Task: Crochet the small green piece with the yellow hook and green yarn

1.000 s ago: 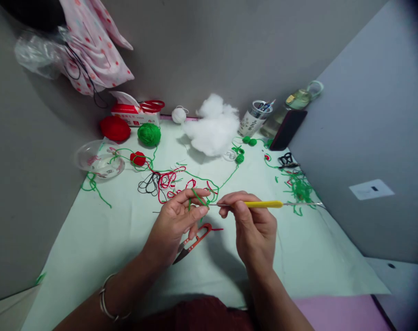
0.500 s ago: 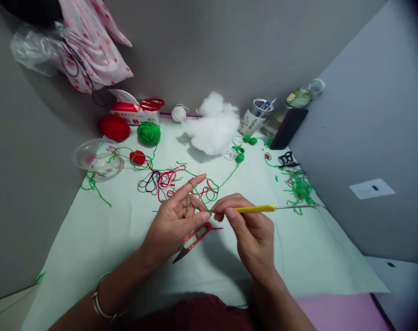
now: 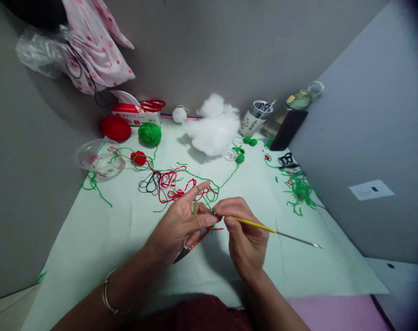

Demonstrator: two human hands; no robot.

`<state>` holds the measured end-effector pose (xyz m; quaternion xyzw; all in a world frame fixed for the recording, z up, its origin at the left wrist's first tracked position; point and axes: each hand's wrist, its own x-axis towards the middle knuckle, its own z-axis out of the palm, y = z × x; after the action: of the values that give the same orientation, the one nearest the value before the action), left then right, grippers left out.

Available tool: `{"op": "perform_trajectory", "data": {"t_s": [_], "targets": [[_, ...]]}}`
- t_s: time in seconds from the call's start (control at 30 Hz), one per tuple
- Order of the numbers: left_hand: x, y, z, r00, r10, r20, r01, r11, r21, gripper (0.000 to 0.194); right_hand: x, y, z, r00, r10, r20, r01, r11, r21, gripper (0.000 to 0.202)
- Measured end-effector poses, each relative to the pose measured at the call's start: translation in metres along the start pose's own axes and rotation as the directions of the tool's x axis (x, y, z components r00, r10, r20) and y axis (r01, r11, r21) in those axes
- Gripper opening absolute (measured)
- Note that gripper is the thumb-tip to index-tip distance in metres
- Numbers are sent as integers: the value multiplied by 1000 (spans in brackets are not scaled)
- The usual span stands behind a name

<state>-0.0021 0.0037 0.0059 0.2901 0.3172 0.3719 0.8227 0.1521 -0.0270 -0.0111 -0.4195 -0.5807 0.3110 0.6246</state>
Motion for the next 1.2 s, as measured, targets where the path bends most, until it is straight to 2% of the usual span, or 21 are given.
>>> {"op": "perform_trajectory", "data": {"t_s": [0.13,0.33,0.5,0.63,0.9,1.2], "targets": [[3,1,-7,997,-39,64,40,999,-15,95,2,-2,-3,998,-3,61,2,1000,7,19],[3,-5,-8,988,133,-83,-128,990,64,91,1,7,-2,993,114,-6,-112,983,148,18],[1,-4,-4,978,166,-122,-155,983,98,85,2,11,-2,967,255,-23,-238,928,286,14],[0,-4,-2,963,213,-163,-197,974,111,77,6,8,-2,953,304,-11,-279,888,366,12],[-4,-3,-1,952,249,-181,-218,960,174,65,9,1,-3,950,314,3,-287,863,417,18],[-8,-2,2,939,281,-197,-223,936,272,64,3,-1,-13,988,152,25,-153,957,247,22]]}}
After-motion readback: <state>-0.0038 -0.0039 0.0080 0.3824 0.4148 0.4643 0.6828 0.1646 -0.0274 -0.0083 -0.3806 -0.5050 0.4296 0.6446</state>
